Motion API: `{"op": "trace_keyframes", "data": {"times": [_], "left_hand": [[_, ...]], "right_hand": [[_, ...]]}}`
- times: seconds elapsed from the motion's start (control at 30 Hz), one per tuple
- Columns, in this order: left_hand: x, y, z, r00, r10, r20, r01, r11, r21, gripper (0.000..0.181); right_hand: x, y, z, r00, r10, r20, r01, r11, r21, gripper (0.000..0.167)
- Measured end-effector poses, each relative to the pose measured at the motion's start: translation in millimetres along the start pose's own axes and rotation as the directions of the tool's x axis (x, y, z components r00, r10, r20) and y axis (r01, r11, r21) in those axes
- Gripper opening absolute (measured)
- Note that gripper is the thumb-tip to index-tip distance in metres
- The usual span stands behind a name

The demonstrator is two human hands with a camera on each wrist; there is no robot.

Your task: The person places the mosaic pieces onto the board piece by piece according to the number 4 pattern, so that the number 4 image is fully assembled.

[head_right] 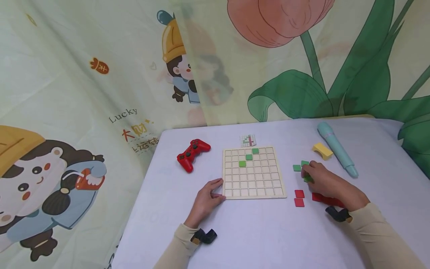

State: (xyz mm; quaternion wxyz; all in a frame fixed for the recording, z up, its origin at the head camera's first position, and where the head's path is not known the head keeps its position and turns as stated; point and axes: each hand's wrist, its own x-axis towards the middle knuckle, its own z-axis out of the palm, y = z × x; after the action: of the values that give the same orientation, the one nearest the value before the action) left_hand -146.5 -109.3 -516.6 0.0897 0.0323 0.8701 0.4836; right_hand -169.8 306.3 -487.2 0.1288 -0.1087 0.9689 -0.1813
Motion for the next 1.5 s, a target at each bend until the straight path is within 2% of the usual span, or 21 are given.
{"op": "trace_keyframes", "data": {"times": [0.13,0.27,0.43,0.53,0.73,0.87,0.97,1.03,1.17,1.27,1.5], "left_hand": [[0.4,-0.5,-0.3,1.0,0.003,0.001,-0.003,1.0,-0.006,0.066],[0.2,-1.5,-0.4,1.0,0.001,0.004,-0.001,1.0,-0.011,0.066],[-0.2,-2.9,-0.6,1.0,0.004,0.006,-0.004,1.0,-0.018,0.065],[0.2,-3.5,0.0,1.0,0.019,0.013,-0.019,1.0,-0.023,0.065],[0.1,-2.4,0.5,1.0,0.004,0.019,-0.003,1.0,-0.026,0.066],[-0.4,-1.8,-0.9,1.0,0.009,0.016,-0.009,1.0,-0.024,0.066],[0.0,-2.5,-1.5,1.0,0.018,0.018,-0.017,0.999,-0.027,0.065],[0.6,-3.1,-1.2,1.0,0.022,0.02,-0.022,0.999,-0.028,0.064],[1.6,-3.3,0.7,0.999,0.029,0.031,-0.028,0.999,-0.027,0.063],[1.8,-2.5,1.4,0.999,0.029,0.034,-0.028,0.999,-0.021,0.064],[0.0,-0.9,-0.9,0.999,0.015,0.028,-0.015,1.0,-0.006,0.064]], "right_hand": [[3.4,-1.6,0.6,0.999,-0.009,-0.032,0.009,1.0,0.003,0.047],[8.2,-8.0,-1.1,0.998,-0.029,-0.064,0.028,1.0,-0.013,0.041],[17.0,-30.9,-7.4,0.988,-0.118,-0.102,0.121,0.992,0.025,0.037],[23.6,-52.4,-11.7,0.972,-0.197,-0.133,0.205,0.977,0.056,0.033],[44.7,-101.0,-13.6,0.937,-0.305,-0.169,0.324,0.941,0.099,0.027],[66.3,-128.7,-5.5,0.894,-0.41,-0.179,0.43,0.899,0.088,0.023],[84.9,-145.7,6.3,0.866,-0.474,-0.158,0.489,0.869,0.072,0.022],[96.8,-154.4,15.9,0.864,-0.486,-0.13,0.496,0.866,0.06,0.021],[114.1,-165.6,31.7,0.893,-0.448,-0.05,0.45,0.891,0.06,0.018],[122.2,-169.1,39.3,0.906,-0.424,-0.011,0.424,0.904,0.061,0.018],[129.3,-172.6,45.3,0.9,-0.435,0.011,0.435,0.9,0.033,0.021]]}}
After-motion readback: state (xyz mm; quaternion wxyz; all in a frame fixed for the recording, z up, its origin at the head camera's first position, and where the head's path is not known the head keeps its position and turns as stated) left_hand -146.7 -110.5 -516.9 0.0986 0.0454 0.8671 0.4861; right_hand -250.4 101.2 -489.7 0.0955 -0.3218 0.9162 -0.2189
